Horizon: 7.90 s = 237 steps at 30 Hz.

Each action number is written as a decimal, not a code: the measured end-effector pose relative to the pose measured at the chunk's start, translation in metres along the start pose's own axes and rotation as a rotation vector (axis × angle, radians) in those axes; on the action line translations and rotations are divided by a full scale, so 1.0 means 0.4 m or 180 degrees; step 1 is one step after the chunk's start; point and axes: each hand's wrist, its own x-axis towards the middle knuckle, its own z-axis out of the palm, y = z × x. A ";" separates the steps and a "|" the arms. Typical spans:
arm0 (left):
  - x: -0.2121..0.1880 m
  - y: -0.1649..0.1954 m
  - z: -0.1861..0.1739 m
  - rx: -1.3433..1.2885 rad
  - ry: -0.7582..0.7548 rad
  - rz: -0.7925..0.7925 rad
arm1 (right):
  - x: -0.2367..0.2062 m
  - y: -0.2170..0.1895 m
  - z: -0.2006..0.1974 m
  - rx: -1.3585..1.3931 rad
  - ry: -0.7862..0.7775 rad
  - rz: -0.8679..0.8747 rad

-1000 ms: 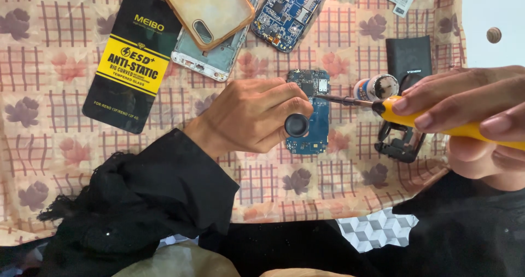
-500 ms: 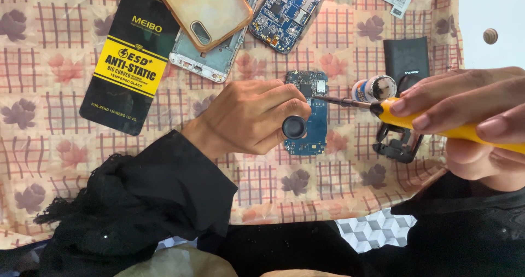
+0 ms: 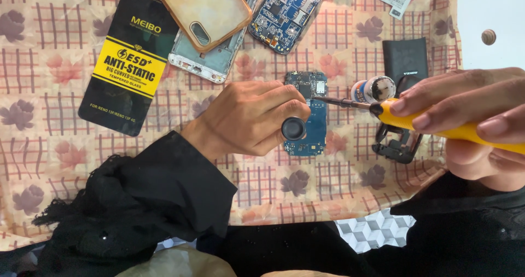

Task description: The person uses a soldering iron to apply heat and solder to a small circuit board. They hold the board steady with one hand while carefully moving the soldering iron tip across specific components.

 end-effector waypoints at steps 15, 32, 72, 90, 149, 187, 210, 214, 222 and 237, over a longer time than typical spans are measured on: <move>-0.001 -0.001 0.003 -0.0027 -0.0010 0.0006 | -0.004 -0.012 0.009 -0.0231 0.0114 0.0092; -0.002 -0.005 0.006 -0.0046 -0.0016 0.0039 | -0.014 -0.005 -0.009 -0.0485 0.0034 -0.0061; 0.000 -0.002 -0.001 -0.0046 -0.0059 -0.0006 | -0.001 -0.002 -0.013 -0.0550 -0.0064 0.0033; -0.001 -0.003 -0.001 -0.0068 -0.0037 -0.0003 | -0.051 0.026 -0.017 -0.1012 0.0231 -0.0247; -0.001 -0.002 -0.002 -0.0101 -0.0023 0.0010 | -0.052 0.020 -0.022 -0.0783 -0.0017 -0.0063; -0.001 -0.003 0.001 -0.0110 -0.0072 0.0003 | -0.019 0.025 -0.023 -0.0767 -0.0023 0.0097; -0.002 -0.002 0.001 -0.0136 -0.0072 -0.0031 | -0.028 -0.022 -0.006 -0.1464 0.0134 0.0630; -0.001 -0.001 0.000 -0.0144 -0.0060 -0.0037 | -0.034 -0.019 -0.012 -0.1458 0.0163 0.0646; 0.000 -0.001 -0.002 -0.0127 -0.0063 -0.0024 | -0.074 -0.027 -0.017 -0.1916 0.0224 0.0863; -0.003 -0.003 -0.001 -0.0162 -0.0052 -0.0009 | -0.047 -0.016 -0.012 -0.1510 0.0188 0.0570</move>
